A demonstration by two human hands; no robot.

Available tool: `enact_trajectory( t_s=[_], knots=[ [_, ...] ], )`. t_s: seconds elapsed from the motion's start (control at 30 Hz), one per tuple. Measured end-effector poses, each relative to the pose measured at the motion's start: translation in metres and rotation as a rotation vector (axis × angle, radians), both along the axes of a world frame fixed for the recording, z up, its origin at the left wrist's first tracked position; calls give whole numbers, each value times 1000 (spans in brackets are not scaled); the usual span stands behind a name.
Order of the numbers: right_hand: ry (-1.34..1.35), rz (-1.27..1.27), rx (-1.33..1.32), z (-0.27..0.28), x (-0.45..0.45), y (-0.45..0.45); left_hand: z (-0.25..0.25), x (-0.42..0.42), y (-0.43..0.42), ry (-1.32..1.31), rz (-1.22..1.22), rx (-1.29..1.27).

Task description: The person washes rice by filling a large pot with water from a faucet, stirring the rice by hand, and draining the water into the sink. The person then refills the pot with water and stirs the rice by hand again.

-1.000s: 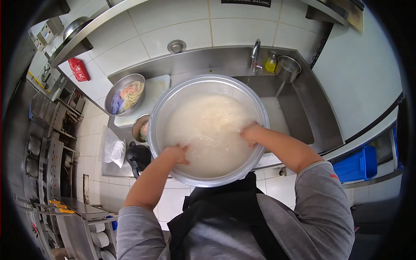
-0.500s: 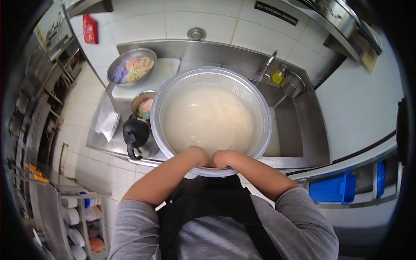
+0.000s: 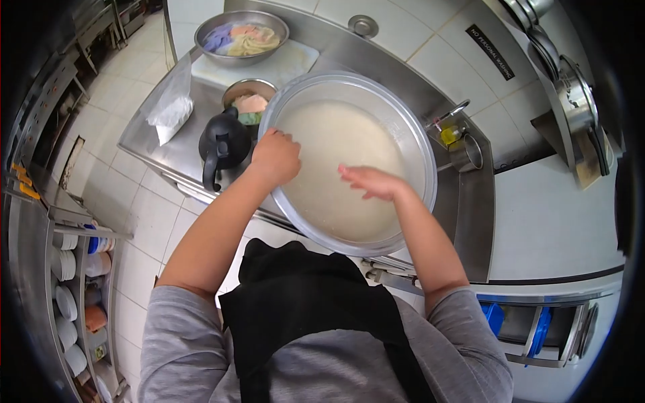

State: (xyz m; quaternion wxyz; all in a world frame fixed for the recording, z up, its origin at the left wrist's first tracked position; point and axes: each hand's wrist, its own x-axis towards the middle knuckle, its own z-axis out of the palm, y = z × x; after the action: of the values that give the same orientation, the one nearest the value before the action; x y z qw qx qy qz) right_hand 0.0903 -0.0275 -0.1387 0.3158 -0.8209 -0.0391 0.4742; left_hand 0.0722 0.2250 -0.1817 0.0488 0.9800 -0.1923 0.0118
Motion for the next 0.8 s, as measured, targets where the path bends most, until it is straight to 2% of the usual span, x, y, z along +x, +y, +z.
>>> enact_trajectory(
  t_s=[0.03,0.1,0.17,0.37,0.6,0.67,0.73,0.8],
  knots=[
    [15,-27,-37,-3,12,3,-2,-1,2,10,2,-3],
    [38,-51,-76,-16,32,6,-5,-3,2,-152,46,-341],
    [144,-161,-58,-27,47,7,-4,-2,4,-126,45,-372],
    [190,-210,-75,-45,61,13,-6,0,4,-129,52,-437],
    [129,-231,-132,-52,61,28,-7,-1,4,-159,43,-466],
    [-260,182,-85,-87,72,34,-8,1,5,-161,46,-487],
    [-733,256,-186,-99,55,69,-6,1,3,-160,33,-509],
    [-656,260,-234,-102,42,105,-3,1,3,-166,57,-478]
  ],
)
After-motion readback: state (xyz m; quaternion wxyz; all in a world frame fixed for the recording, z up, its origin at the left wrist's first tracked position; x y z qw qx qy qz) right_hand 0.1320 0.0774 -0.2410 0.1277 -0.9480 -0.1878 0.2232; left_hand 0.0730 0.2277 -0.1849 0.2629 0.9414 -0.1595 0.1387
